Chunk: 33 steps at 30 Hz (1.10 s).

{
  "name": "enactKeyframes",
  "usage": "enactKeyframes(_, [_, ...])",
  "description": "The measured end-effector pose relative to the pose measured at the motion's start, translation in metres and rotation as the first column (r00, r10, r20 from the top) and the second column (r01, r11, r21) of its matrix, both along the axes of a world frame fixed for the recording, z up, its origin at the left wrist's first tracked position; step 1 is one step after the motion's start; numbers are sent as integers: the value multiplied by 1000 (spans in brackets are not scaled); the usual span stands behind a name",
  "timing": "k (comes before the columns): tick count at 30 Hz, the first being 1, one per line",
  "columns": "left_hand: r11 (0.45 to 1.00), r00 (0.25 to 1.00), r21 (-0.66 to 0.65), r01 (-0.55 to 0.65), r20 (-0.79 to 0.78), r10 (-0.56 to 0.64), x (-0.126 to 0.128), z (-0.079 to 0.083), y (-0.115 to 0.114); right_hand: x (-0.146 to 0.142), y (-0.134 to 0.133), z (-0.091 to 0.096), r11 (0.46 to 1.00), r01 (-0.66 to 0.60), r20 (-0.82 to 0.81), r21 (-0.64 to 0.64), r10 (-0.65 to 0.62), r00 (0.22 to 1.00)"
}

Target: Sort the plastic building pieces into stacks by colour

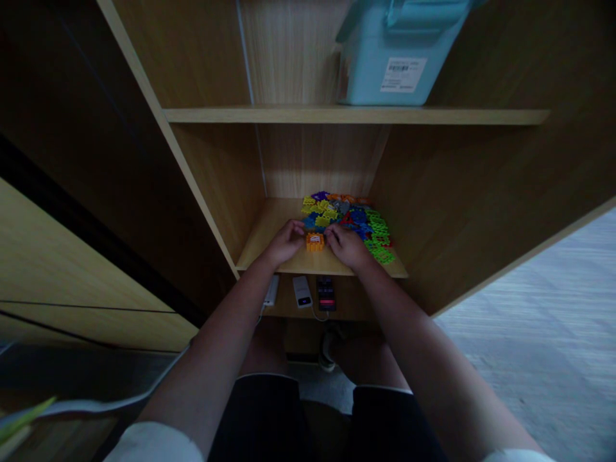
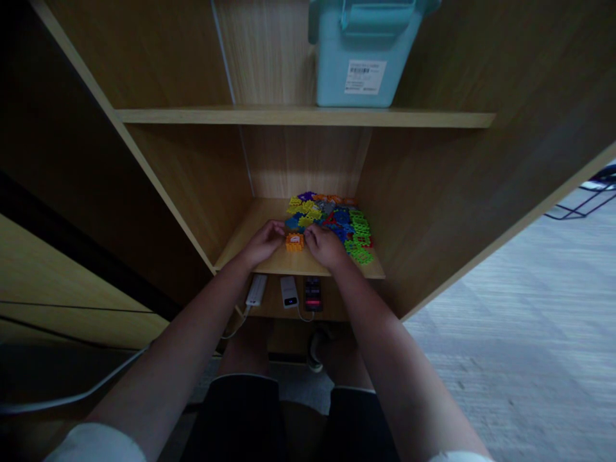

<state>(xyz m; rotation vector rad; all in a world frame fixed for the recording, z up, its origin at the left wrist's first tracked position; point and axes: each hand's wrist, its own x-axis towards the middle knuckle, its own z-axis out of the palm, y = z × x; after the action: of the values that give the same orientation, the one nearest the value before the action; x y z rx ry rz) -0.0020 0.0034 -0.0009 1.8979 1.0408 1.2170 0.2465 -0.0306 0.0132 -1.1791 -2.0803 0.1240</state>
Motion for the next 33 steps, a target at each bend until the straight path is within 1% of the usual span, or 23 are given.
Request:
enactKeyframes(4, [999, 998, -12, -53, 24, 53, -1, 1, 1, 1, 1, 0, 1000, -2, 2, -3, 2, 1000])
enactKeyframes(9, [993, 992, -14, -118, 35, 118, -2, 5, -5, 2, 2, -2, 1000, 2, 13, 9, -2, 1000])
enactKeyframes(14, [992, 992, -44, -120, 23, 121, -1, 10, -12, 2, 3, -4, 999, 24, 69, 24, -25, 997])
enactKeyframes(18, [991, 993, -72, -111, 32, 114, 0, 12, -11, 0, 3, -3, 991, 125, 154, 45, -131, 979])
enactKeyframes(23, [989, 991, -96, -114, 60, 120, 0, 11, -8, -3, 6, 7, 952, 286, 278, 107, -305, 911])
enactKeyframes(26, [987, 990, -110, -114, 68, 122, 0, 11, -8, -4, 18, 13, 905, 414, 290, 94, -423, 858])
enactKeyframes(29, [987, 991, -122, -107, 68, 116, 0, 12, -9, 0, 38, 19, 854, 516, 285, 57, -510, 812])
enactKeyframes(31, [986, 992, -131, -100, 70, 110, 1, 13, -9, 4, 55, 24, 835, 547, 280, 55, -539, 795])
enactKeyframes(32, [986, 992, -135, -95, 73, 106, 1, 13, -10, 7, 63, 27, 834, 550, 280, 49, -540, 794])
enactKeyframes(33, [986, 992, -139, -90, 78, 102, 1, 14, -10, 10, 72, 31, 844, 536, 298, 34, -520, 800])
